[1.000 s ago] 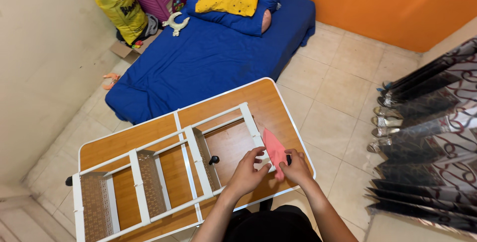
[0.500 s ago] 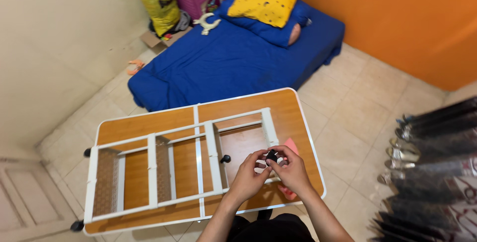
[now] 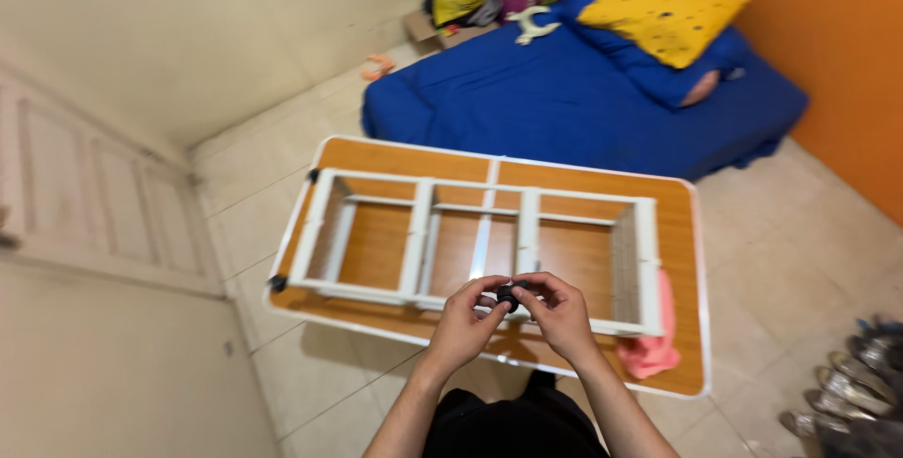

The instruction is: The person attaches black caster wheels to the corners of a white plastic shelving unit using a pink cloth to grip the parts. They wipe the frame and install each wheel one at a time, then flip the unit to check the underside.

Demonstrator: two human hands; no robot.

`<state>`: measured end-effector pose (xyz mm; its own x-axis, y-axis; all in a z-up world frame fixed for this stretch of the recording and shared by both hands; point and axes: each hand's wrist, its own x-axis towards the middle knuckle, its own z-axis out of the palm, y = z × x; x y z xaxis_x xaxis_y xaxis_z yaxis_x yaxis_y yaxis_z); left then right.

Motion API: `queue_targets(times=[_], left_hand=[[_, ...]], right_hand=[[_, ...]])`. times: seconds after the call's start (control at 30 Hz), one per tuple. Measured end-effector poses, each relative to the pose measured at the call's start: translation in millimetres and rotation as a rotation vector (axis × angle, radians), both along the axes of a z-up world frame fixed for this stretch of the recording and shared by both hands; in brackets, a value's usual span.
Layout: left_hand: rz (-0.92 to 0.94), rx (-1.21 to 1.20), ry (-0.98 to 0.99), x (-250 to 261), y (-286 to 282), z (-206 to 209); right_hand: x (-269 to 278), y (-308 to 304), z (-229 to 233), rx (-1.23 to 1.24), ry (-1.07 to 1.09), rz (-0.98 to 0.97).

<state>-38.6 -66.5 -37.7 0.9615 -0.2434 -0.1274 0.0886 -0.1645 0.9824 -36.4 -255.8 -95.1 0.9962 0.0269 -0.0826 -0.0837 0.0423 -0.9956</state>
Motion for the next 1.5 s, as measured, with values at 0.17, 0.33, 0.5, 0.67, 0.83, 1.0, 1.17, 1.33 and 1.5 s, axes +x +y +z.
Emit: queue_targets(times=[0.17,0.33,0.5,0.67,0.83,1.0,1.17,1.33,1.5], left_hand=[[0.075,-0.005,-0.019,-28,91,-6],[0.177,-0.013,0.027,-56,166,-19],[0.266,0.002,0.066,-67,216,-16],[0.332,-0.049,0.057,-60,240,-20],[0.357,-0.016,0.036,-34,264,-25],[0.347,0.038,0.028,3,290,-22],[0.353,0.056,0.090,38,302,-22],[0.314,0.066,0.128,69,304,-28],[0.141,0.052,0.075,100,313,-29]], right_hand=[[-10,91,1,-0.013,0.071,0.120],[-20,173,-9,-0.066,0.113,0.206],[-17,228,-8,0.011,0.093,0.339],[5,255,-5,-0.067,0.105,0.423],[40,279,-9,-0.050,0.120,0.496],[82,304,-10,-0.126,0.115,0.532],[114,316,-3,-0.117,0.109,0.551],[132,318,6,-0.201,0.132,0.500],[137,319,5,-0.183,0.150,0.393]])
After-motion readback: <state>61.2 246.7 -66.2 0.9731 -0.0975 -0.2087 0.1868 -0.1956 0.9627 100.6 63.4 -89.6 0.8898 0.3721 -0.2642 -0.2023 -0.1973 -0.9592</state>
